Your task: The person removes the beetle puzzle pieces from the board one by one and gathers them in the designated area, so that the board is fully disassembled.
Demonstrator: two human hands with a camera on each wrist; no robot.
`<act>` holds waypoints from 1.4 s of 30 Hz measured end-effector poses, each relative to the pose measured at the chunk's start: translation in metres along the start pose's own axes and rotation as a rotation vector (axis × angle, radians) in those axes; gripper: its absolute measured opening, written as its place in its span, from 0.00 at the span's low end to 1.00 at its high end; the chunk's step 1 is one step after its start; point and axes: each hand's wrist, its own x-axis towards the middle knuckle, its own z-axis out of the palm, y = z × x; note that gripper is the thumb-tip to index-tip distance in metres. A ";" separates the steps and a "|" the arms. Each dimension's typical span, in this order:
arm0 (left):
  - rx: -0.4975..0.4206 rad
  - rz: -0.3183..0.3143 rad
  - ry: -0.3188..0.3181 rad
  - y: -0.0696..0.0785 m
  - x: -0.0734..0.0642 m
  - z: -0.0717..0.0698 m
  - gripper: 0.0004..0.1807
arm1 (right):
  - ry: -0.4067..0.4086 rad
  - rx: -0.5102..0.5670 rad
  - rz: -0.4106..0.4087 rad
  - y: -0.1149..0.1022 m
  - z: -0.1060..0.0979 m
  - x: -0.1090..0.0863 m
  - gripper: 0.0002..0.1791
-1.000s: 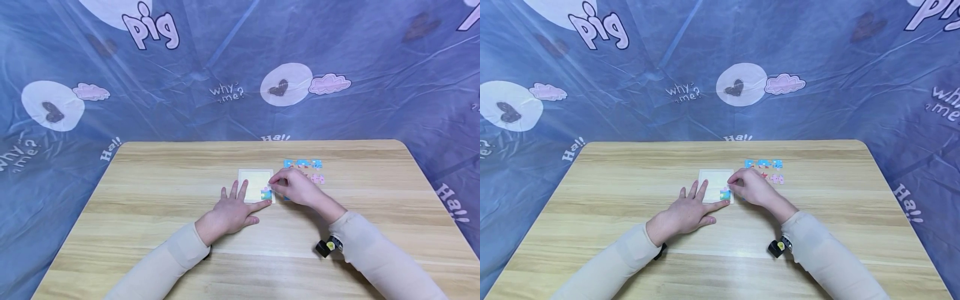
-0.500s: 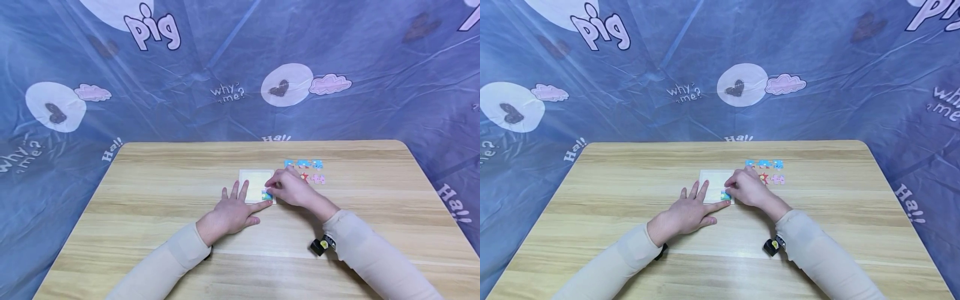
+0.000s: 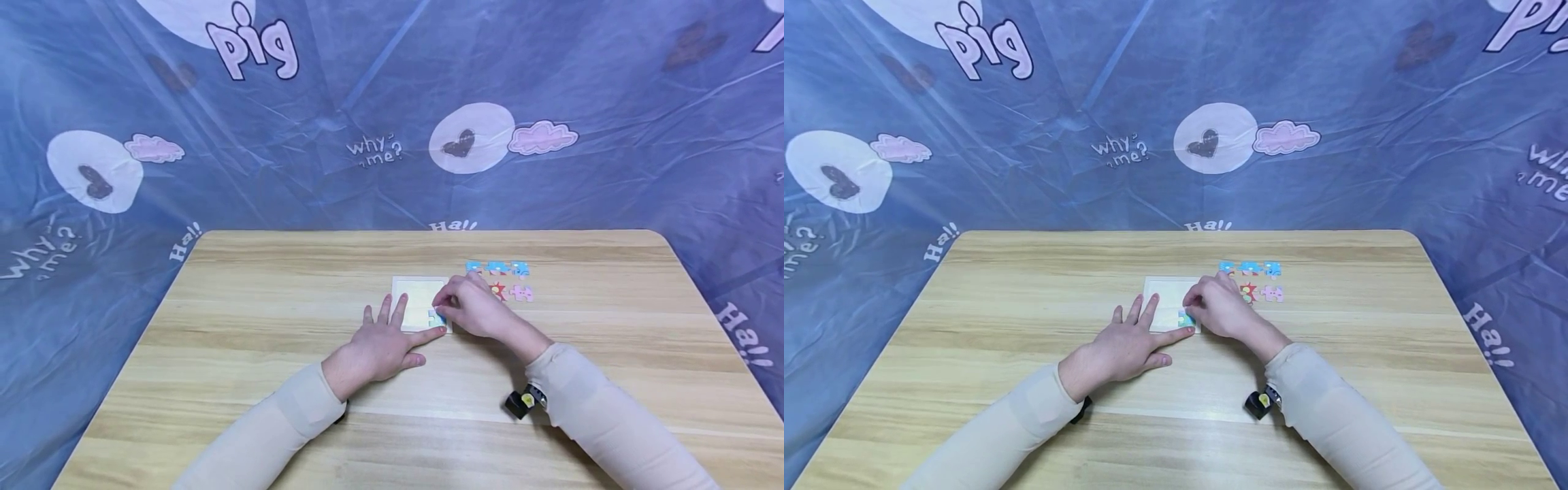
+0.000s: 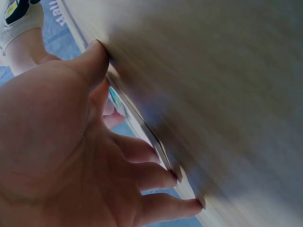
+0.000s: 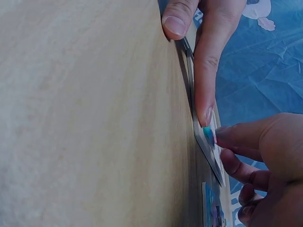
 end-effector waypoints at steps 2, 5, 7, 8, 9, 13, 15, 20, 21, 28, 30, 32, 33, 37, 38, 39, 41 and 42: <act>-0.001 0.000 0.002 0.000 0.000 0.000 0.31 | 0.012 0.018 0.014 -0.001 0.000 0.000 0.03; -0.005 -0.003 -0.001 0.000 0.000 0.000 0.31 | 0.014 0.057 0.028 -0.002 -0.001 0.001 0.04; 0.000 -0.007 -0.001 0.000 0.000 0.000 0.32 | 0.007 0.083 0.034 -0.002 -0.002 0.002 0.03; -0.001 -0.008 0.000 0.001 -0.001 0.000 0.32 | 0.002 0.094 0.033 -0.002 -0.003 0.002 0.04; -0.002 -0.008 0.001 0.001 -0.001 -0.001 0.32 | -0.004 0.105 0.034 -0.002 -0.003 0.002 0.04; -0.002 -0.006 0.006 0.001 -0.001 -0.001 0.32 | -0.033 0.165 0.061 -0.001 -0.004 0.002 0.04; -0.004 -0.005 0.005 0.001 -0.001 -0.001 0.32 | -0.044 0.201 0.084 0.000 -0.004 0.001 0.04; -0.010 -0.007 0.003 0.001 0.000 0.000 0.32 | -0.035 0.247 0.116 0.000 -0.006 -0.001 0.04; -0.010 -0.009 0.001 0.001 0.000 0.000 0.32 | -0.029 0.251 0.118 -0.001 -0.006 -0.001 0.04; -0.010 -0.010 0.001 0.000 0.000 0.000 0.31 | 0.007 0.288 0.134 0.002 -0.008 -0.002 0.05; -0.016 -0.010 0.001 0.000 -0.001 0.000 0.31 | 0.018 0.294 0.145 0.003 -0.009 -0.003 0.06; -0.022 -0.011 -0.003 0.000 -0.001 -0.001 0.32 | 0.032 0.298 0.156 0.004 -0.011 -0.004 0.06; -0.032 -0.010 -0.005 0.000 -0.001 -0.001 0.31 | 0.041 0.299 0.156 0.004 -0.011 -0.005 0.06; -0.035 -0.008 -0.005 0.000 -0.001 -0.001 0.32 | 0.073 0.296 0.159 0.007 -0.014 -0.007 0.06; -0.038 -0.007 -0.005 0.000 0.000 -0.001 0.32 | 0.077 0.296 0.154 0.007 -0.015 -0.008 0.06; -0.037 -0.007 -0.005 0.000 0.000 -0.001 0.31 | 0.081 0.294 0.155 0.008 -0.016 -0.009 0.06; -0.031 -0.008 -0.005 0.000 0.000 0.000 0.32 | 0.086 0.296 0.159 0.009 -0.017 -0.011 0.06; -0.028 -0.008 -0.003 0.000 0.001 0.000 0.32 | 0.087 0.299 0.160 0.009 -0.018 -0.011 0.06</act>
